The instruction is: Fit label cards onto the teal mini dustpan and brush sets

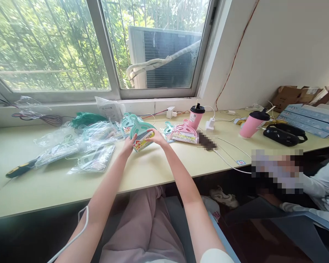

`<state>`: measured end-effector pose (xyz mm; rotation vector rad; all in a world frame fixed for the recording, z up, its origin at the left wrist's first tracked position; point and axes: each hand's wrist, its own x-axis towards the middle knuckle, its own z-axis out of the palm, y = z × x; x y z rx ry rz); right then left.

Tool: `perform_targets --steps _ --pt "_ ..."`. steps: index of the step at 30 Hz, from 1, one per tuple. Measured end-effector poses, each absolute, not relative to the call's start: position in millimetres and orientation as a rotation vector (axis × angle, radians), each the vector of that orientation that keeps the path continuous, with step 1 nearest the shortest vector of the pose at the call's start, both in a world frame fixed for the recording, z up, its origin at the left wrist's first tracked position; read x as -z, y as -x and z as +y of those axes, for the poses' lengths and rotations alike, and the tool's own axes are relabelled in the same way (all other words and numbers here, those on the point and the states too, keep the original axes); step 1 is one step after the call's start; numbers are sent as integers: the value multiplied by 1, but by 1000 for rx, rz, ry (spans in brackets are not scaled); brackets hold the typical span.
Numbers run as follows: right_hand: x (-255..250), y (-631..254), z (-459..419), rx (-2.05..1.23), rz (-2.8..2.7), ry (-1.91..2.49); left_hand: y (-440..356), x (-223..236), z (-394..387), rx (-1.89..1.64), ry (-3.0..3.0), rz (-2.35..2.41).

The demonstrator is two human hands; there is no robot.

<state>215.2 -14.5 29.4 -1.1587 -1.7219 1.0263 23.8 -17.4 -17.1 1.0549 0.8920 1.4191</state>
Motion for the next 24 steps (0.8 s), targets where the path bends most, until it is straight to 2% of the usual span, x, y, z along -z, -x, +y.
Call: perform_targets --steps 9,16,24 --pt "-5 -214 8 -715 -1681 1235 -26 14 -18 -1364 -1058 880" --pt "0 -215 5 -651 -1643 1287 -27 20 -17 -1348 -1209 883" --pt "1 -214 -1 -523 -1730 1338 -25 12 -23 -1343 -1100 889"
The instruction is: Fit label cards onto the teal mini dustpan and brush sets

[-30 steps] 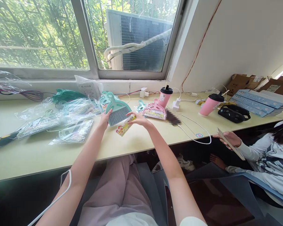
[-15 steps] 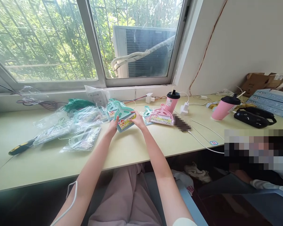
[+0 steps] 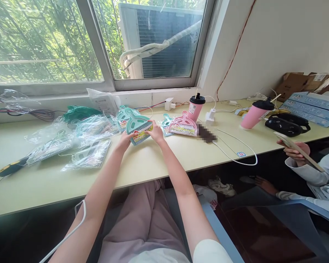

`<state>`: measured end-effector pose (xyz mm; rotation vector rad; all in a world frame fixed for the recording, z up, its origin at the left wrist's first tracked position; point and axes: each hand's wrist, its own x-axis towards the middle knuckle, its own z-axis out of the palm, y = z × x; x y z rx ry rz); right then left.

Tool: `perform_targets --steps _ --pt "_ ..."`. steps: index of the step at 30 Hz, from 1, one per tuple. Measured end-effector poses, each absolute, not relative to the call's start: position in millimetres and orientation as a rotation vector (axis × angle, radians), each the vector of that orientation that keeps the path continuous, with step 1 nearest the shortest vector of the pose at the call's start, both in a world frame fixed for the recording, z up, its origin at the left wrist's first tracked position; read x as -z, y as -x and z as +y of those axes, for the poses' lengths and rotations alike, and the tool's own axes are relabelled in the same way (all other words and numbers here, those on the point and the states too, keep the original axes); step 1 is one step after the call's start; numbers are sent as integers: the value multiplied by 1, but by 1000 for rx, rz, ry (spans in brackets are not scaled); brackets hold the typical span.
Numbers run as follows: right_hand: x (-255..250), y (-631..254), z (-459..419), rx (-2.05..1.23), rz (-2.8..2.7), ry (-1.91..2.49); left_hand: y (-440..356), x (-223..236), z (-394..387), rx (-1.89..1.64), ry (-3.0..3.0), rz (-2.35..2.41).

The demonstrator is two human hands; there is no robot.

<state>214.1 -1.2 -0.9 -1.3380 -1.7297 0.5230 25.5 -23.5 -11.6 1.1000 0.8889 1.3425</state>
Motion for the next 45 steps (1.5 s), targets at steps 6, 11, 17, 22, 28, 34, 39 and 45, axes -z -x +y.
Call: perform_targets --steps 6,11,17,22,28,34,39,45 --pt "2 -211 -3 -399 -1780 1424 -25 11 -25 -1325 -1107 911" --pt "1 -213 -3 -428 -1745 1408 -26 10 -26 -1321 -1105 870" --pt "0 -215 -4 -459 -1737 1360 -28 6 -28 -1335 -1104 830" --pt "2 -214 -4 -457 -1761 1392 -27 10 -25 -1338 -1119 878" --pt "5 -212 -4 -282 -1742 1370 -25 18 -19 -1379 -1134 849" --pt "14 -218 9 -257 -1451 1363 -22 18 -16 -1410 -1105 837" --pt "25 -220 25 -866 -1107 1191 -20 13 -20 -1420 -1058 873" --pt "21 -220 19 -1166 -842 1045 -21 11 -23 -1417 -1057 848"
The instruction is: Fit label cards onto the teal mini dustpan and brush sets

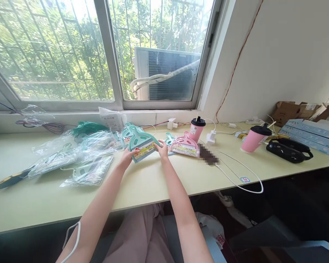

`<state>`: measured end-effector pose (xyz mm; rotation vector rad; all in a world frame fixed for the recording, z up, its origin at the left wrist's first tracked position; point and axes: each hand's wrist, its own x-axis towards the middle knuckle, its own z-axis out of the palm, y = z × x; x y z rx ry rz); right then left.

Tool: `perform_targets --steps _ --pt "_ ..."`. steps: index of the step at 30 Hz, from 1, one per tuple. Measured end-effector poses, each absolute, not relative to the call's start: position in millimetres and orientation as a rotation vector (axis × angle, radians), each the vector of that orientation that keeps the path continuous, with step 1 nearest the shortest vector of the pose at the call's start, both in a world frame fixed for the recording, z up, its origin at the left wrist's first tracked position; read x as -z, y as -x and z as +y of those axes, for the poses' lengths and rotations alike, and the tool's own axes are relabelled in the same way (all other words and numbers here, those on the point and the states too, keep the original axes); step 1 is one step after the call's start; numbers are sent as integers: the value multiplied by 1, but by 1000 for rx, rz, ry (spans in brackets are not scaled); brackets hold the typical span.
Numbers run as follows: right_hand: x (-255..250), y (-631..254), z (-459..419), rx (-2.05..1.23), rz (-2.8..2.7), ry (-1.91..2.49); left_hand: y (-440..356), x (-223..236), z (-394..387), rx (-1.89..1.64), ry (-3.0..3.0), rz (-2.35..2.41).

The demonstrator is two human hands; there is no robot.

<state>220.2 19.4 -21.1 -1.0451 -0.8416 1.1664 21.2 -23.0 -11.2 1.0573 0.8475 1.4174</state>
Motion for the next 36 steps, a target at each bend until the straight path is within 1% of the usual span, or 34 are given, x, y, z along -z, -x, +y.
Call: perform_targets --steps 3,5,7,13,22,25,29,32,34,36 --pt "19 -216 8 -1365 -770 819 -24 10 -22 -1480 -980 827" --pt "19 -208 -1 -1506 -837 658 -26 8 -22 -1540 -945 799" --pt "22 -196 -7 -1586 -901 592 -27 7 -23 -1559 -922 777" --pt "27 -178 -11 -1517 -765 785 -30 10 -29 -1525 -968 711" --pt "25 -187 -10 -1515 -737 786 -33 19 -22 -1485 -963 763" --pt "26 -189 -9 -1506 -720 786 -35 18 -24 -1481 -1054 799" --pt "25 -198 -5 -1465 -704 754 -35 13 -25 -1527 -1243 986" --pt "23 -204 -4 -1434 -701 741 -26 6 -25 -1698 -1194 1192" --pt "22 -207 -4 -1427 -701 747 -15 2 -26 -1874 -1231 1422" --pt "20 -209 -5 -1422 -703 757 -2 2 -28 -1960 -1344 1720"
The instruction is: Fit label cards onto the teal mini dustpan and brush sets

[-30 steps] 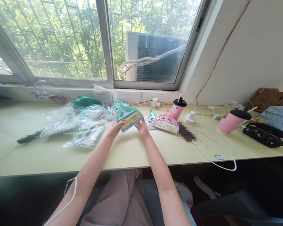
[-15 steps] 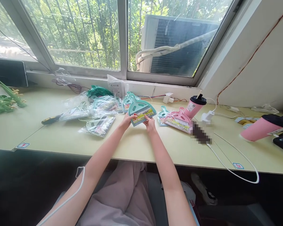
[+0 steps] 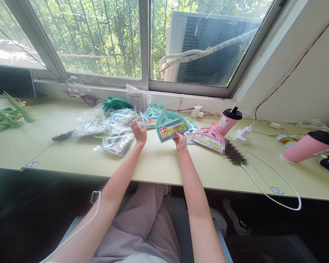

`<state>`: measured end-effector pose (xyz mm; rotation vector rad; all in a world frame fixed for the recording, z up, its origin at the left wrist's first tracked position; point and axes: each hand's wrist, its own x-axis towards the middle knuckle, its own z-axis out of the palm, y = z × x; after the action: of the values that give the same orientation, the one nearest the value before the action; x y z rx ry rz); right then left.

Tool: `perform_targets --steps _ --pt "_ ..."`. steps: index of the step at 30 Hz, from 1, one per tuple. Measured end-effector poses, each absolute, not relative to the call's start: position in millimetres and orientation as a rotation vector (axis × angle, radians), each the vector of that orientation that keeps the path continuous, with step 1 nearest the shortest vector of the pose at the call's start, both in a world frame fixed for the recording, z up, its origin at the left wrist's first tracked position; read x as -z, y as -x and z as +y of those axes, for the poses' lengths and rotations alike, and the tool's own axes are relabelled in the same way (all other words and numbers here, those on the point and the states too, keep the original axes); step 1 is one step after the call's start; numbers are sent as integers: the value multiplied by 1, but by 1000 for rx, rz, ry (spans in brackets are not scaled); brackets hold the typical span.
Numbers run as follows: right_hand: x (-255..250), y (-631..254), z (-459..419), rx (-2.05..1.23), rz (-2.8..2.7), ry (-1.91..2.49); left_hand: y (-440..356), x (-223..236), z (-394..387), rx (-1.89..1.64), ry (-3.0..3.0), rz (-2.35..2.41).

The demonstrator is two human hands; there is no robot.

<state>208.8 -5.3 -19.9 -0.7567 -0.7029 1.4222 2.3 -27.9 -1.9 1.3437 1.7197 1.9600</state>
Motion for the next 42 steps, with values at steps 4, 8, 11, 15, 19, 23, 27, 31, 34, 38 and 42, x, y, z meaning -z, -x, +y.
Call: perform_targets --steps 4,8,11,15,19,23,27,31,34,38,42 --pt "17 -210 -7 -1409 -721 760 19 13 -26 -1769 -1459 2093" --pt "16 -211 -6 -1403 -718 744 21 26 -19 -1538 -1604 2067" --pt "15 -212 -6 -1410 -665 746 12 27 -16 -1527 -1782 1902" --pt "13 -213 -6 -1421 -640 734 -1 25 -20 -1546 -1870 1792" --pt "13 -213 -7 -1435 -653 772 -1 25 -24 -1539 -1840 2020" --pt "12 -211 -7 -1472 -679 810 6 27 -24 -1426 -1742 2270" --pt "13 -212 -6 -1496 -736 856 11 24 -23 -1234 -1759 2276" --pt "12 -215 -6 -1505 -806 939 10 17 -24 -1228 -1916 2149" --pt "9 -216 -6 -1520 -831 946 7 13 -27 -1292 -2034 2021" --pt "5 -218 -8 -1501 -820 902 6 6 -32 -1433 -2136 1873" --pt "2 -219 -11 -1482 -831 819 7 3 -34 -1522 -2144 1840"
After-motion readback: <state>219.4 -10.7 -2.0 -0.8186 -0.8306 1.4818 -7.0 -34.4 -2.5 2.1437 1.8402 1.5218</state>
